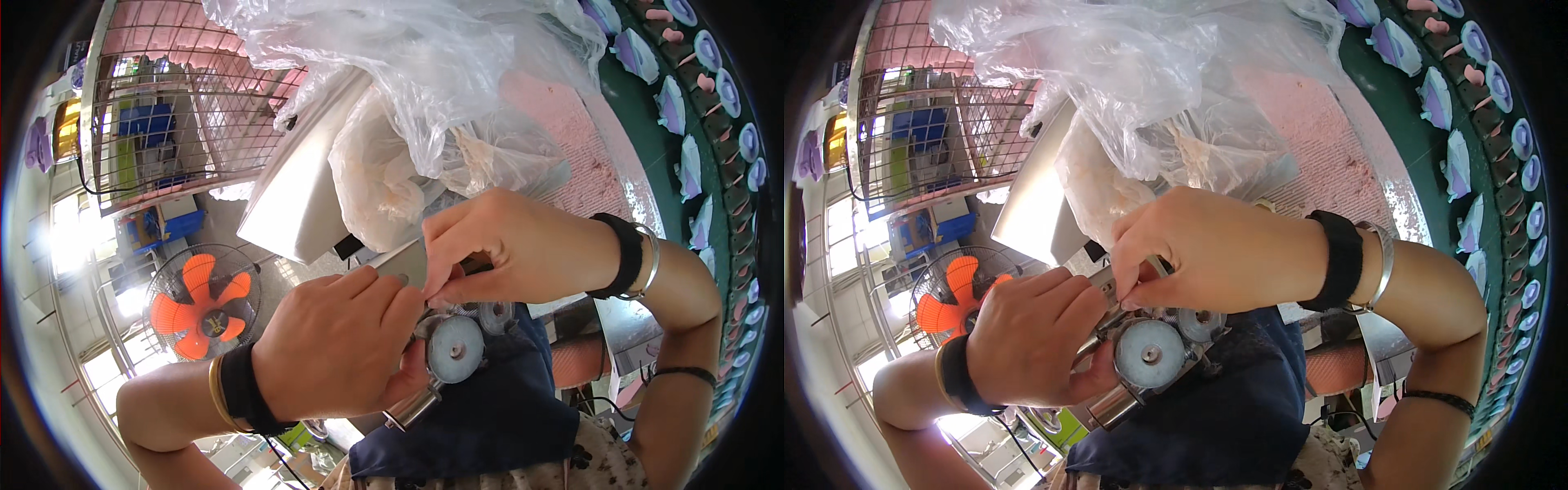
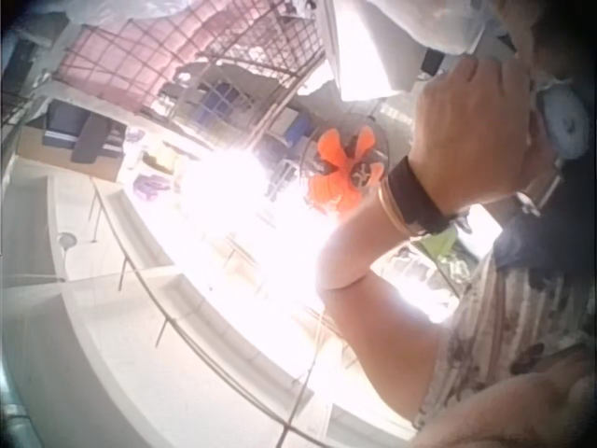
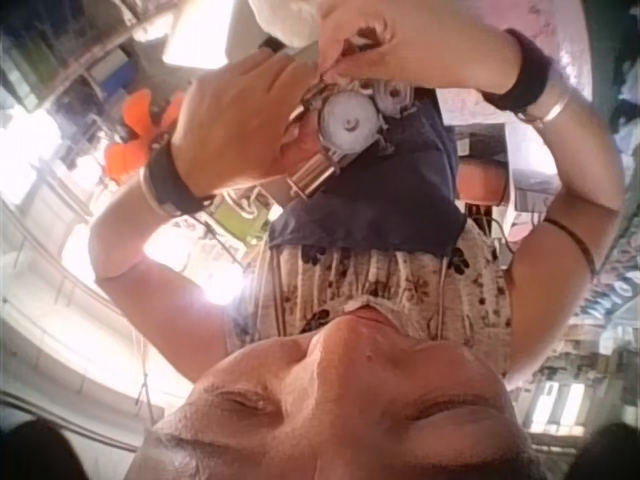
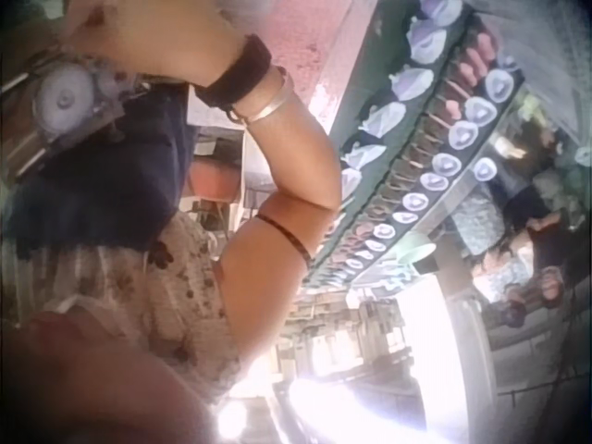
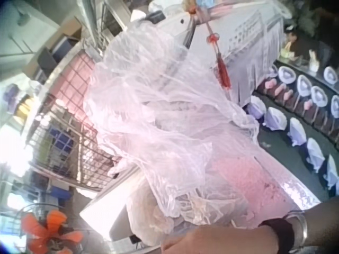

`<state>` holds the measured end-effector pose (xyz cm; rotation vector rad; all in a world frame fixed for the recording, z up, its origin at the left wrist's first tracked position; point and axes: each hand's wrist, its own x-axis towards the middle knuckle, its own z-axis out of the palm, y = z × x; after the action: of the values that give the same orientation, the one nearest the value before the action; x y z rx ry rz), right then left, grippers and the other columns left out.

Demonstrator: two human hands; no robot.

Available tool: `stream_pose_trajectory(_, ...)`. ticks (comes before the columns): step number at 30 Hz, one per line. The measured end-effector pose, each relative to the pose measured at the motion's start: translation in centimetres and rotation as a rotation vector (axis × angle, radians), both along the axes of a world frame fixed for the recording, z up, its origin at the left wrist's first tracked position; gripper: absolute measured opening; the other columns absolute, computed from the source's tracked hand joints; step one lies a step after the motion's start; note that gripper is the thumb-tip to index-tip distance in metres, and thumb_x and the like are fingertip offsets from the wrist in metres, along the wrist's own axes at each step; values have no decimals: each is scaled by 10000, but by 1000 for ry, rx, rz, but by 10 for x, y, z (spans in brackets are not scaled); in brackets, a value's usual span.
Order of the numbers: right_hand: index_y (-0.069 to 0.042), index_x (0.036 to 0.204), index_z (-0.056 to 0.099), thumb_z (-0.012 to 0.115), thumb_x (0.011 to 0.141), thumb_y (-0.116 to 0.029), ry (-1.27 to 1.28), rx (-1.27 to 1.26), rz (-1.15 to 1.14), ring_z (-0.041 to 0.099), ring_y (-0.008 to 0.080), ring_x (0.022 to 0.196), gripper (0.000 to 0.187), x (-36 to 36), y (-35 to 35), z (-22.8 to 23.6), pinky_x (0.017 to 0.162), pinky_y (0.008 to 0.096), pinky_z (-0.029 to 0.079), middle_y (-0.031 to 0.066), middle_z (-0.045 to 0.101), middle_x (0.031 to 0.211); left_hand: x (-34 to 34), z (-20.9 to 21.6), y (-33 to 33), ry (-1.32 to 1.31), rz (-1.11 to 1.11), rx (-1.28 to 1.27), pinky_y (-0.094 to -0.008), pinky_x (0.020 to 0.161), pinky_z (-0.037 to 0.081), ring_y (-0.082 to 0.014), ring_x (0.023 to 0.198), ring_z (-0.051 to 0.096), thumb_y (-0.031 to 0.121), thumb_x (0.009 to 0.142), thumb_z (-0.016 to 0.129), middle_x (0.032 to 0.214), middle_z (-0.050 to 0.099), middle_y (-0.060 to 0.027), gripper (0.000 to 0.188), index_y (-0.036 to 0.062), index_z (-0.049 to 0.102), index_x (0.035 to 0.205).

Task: The recorder is adjusting the rollers, tensioners, and internal mechanisms of an industrial shoe component machine.

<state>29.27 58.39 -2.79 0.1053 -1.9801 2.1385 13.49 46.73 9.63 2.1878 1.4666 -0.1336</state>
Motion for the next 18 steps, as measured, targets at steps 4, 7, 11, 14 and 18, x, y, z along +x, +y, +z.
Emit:
stream_pose_trajectory(4,-49,929,675,688,876,-110,-7,66,-52,549,179,654,82,-4,-5,1,585,307,426,46,549,772,1,-1,-1,-14,13,13,-345,471,444,-242,553,521,145,635,686,675,507,-79,259,32,533,810)
stream_pose_trajectory(7,-41,917,660,638,923,-134,-19,117,-223,526,176,647,96,-6,-23,1,581,302,412,47,523,733,1,-1,-2,-39,49,15,-355,479,447,-250,554,524,152,635,696,682,523,-82,275,31,537,824)
stream_pose_trajectory(11,-39,887,641,601,957,-167,-227,-98,-386,511,188,617,151,-4,-12,2,565,304,402,51,502,706,2,1,-5,-11,108,-59,-368,490,449,-261,559,536,154,637,712,682,536,-85,290,35,541,838)
stream_pose_trajectory(14,-35,920,651,585,948,-143,81,-39,-273,526,275,576,130,11,-16,-3,527,385,384,86,494,678,2,4,-5,-15,177,-93,-372,522,463,-266,568,554,152,643,717,673,549,-83,291,41,545,850)
stream_pose_trajectory(18,-85,1082,726,580,927,-134,101,66,-280,534,208,520,219,32,-24,-6,459,337,385,48,491,674,1,6,-6,-80,302,-177,-379,613,490,-273,568,574,153,646,724,632,553,-78,305,48,558,879)
